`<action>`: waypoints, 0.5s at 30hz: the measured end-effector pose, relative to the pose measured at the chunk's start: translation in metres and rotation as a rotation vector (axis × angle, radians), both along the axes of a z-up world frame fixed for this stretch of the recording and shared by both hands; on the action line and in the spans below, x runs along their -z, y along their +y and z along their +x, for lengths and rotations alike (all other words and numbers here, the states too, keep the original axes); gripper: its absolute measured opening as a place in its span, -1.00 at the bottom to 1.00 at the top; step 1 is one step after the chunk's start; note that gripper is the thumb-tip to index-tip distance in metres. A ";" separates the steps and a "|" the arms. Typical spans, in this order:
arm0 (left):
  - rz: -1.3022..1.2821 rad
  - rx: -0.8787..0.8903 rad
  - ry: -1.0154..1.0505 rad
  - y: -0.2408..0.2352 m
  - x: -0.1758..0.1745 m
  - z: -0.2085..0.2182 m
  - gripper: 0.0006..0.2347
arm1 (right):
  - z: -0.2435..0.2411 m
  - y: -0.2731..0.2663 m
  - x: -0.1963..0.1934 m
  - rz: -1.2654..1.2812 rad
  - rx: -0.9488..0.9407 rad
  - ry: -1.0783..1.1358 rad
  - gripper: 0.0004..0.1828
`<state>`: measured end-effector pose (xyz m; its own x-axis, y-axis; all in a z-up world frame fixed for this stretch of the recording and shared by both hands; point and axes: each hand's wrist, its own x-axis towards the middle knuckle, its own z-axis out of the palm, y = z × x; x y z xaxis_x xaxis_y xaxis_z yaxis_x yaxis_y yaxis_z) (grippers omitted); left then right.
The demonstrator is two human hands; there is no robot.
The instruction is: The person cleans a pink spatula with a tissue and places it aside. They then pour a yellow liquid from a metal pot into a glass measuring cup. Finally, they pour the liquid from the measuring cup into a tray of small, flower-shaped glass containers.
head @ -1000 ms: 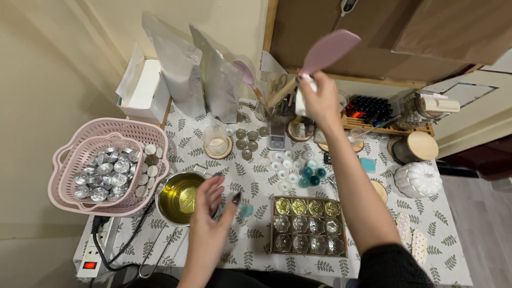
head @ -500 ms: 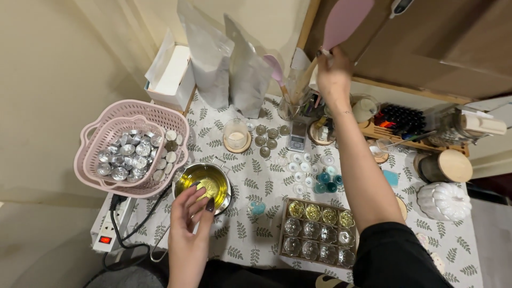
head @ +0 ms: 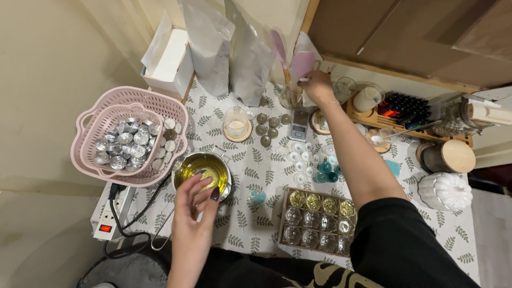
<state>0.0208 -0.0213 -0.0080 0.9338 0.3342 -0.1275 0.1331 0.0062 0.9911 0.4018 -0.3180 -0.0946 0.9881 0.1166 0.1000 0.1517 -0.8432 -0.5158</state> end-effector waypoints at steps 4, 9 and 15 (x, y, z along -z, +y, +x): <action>0.038 -0.014 0.069 0.007 0.001 -0.002 -0.54 | -0.035 0.000 -0.025 0.090 0.169 0.072 -0.61; -0.039 0.106 0.056 0.005 0.001 -0.002 -0.56 | -0.149 0.023 -0.035 0.760 0.285 0.467 -0.62; 0.066 0.366 0.053 -0.025 -0.007 0.013 -0.39 | -0.292 0.073 -0.030 1.400 -0.014 0.752 -0.76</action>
